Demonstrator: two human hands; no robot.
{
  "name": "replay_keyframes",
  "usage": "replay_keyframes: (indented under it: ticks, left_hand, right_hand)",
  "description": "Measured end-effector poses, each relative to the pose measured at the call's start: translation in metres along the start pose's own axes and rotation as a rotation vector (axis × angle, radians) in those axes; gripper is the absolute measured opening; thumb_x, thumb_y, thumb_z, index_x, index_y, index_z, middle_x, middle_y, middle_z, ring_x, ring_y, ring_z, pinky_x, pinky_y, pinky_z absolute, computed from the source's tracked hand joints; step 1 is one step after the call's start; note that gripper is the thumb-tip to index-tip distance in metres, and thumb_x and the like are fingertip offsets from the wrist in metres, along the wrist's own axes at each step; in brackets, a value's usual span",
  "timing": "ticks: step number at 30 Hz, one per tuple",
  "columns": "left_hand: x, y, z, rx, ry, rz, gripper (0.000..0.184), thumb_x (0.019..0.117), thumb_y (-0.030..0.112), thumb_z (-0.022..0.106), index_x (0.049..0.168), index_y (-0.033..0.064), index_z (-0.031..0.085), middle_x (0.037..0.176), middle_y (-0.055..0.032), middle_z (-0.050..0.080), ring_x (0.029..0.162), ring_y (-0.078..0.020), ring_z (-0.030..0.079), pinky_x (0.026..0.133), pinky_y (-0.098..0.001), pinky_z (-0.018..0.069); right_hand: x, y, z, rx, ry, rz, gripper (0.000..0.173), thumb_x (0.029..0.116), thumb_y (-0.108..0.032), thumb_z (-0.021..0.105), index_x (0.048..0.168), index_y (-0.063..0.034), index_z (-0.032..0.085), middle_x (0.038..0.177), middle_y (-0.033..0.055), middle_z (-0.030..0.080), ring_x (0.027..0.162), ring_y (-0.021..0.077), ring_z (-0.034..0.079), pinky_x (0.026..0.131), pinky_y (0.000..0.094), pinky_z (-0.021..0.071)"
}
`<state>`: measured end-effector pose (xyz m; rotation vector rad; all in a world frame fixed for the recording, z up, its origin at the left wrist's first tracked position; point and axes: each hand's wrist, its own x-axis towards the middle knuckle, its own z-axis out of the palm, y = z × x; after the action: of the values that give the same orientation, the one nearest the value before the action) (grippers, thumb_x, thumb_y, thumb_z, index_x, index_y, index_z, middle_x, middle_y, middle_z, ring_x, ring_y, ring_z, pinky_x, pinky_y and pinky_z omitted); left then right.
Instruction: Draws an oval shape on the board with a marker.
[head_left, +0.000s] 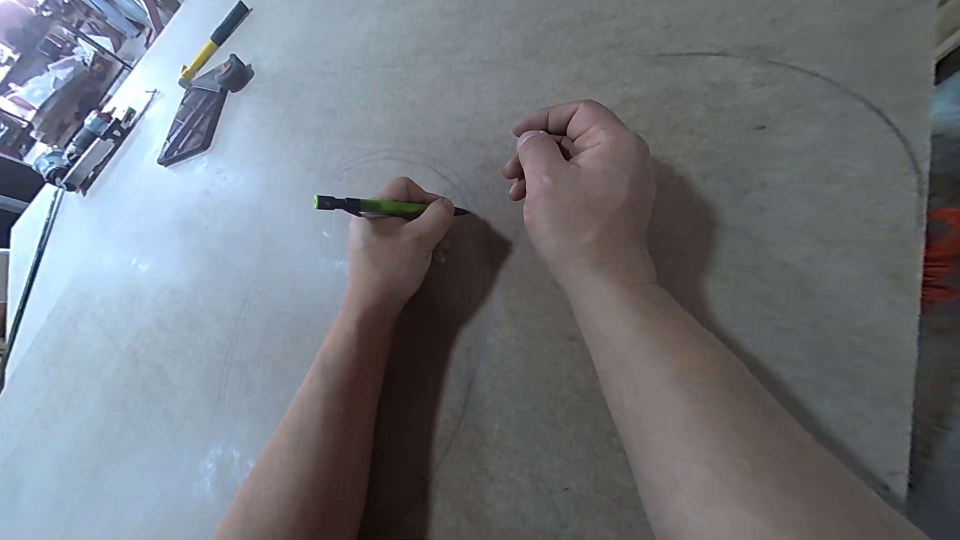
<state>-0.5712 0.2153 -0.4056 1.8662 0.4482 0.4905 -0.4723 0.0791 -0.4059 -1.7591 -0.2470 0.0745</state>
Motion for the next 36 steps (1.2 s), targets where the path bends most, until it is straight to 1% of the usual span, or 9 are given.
replay_keyframes:
  ticks: [13, 19, 24, 30, 36]
  left_hand:
    - [-0.017, 0.001, -0.001, -0.011, -0.027, 0.009, 0.009, 0.0954, 0.006, 0.069, 0.089, -0.0001, 0.067, 0.073, -0.0121, 0.070, 0.057, -0.0186, 0.067, 0.050, -0.0297, 0.0578]
    - [-0.027, 0.003, 0.000, -0.015, -0.032, 0.014, 0.009, 0.0950, 0.005, 0.069, 0.088, -0.0004, 0.066, 0.071, -0.0122, 0.069, 0.056, -0.0183, 0.066, 0.049, -0.0293, 0.0568]
    - [-0.036, 0.004, -0.001, -0.007, -0.048, 0.025, 0.008, 0.0950, 0.005, 0.068, 0.089, -0.0001, 0.067, 0.073, -0.0112, 0.070, 0.057, -0.0179, 0.067, 0.049, -0.0294, 0.0574]
    - [-0.048, 0.005, -0.003, -0.026, -0.067, 0.038, 0.008, 0.0954, 0.005, 0.068, 0.089, -0.0008, 0.067, 0.075, -0.0122, 0.070, 0.057, -0.0183, 0.067, 0.048, -0.0290, 0.0575]
    - [-0.057, 0.006, -0.005, -0.014, -0.076, 0.041, 0.009, 0.0956, 0.006, 0.068, 0.089, -0.0004, 0.067, 0.073, -0.0118, 0.070, 0.056, -0.0181, 0.066, 0.047, -0.0287, 0.0567]
  right_hand:
    - [0.001, 0.000, 0.000, 0.002, -0.006, 0.012, 0.015, 0.1008, -0.019, 0.056, 0.108, -0.0178, 0.069, 0.080, -0.0071, 0.070, 0.064, 0.0031, 0.067, 0.056, 0.0226, 0.0553]
    - [0.001, 0.001, 0.000, 0.009, -0.005, 0.000, 0.015, 0.1010, -0.019, 0.056, 0.108, -0.0177, 0.069, 0.080, -0.0071, 0.070, 0.065, 0.0032, 0.067, 0.057, 0.0227, 0.0563]
    - [0.001, 0.001, -0.001, 0.000, -0.012, -0.004, 0.016, 0.1006, -0.019, 0.055, 0.108, -0.0172, 0.069, 0.081, -0.0064, 0.071, 0.066, 0.0041, 0.068, 0.058, 0.0239, 0.0569]
    - [0.001, 0.001, 0.000, 0.008, -0.010, -0.003, 0.015, 0.1002, -0.018, 0.056, 0.108, -0.0173, 0.069, 0.080, -0.0066, 0.071, 0.066, 0.0041, 0.068, 0.059, 0.0237, 0.0576]
    - [0.001, 0.001, -0.001, 0.006, -0.009, -0.002, 0.015, 0.0998, -0.018, 0.056, 0.107, -0.0168, 0.069, 0.080, -0.0067, 0.071, 0.067, 0.0036, 0.068, 0.059, 0.0228, 0.0573]
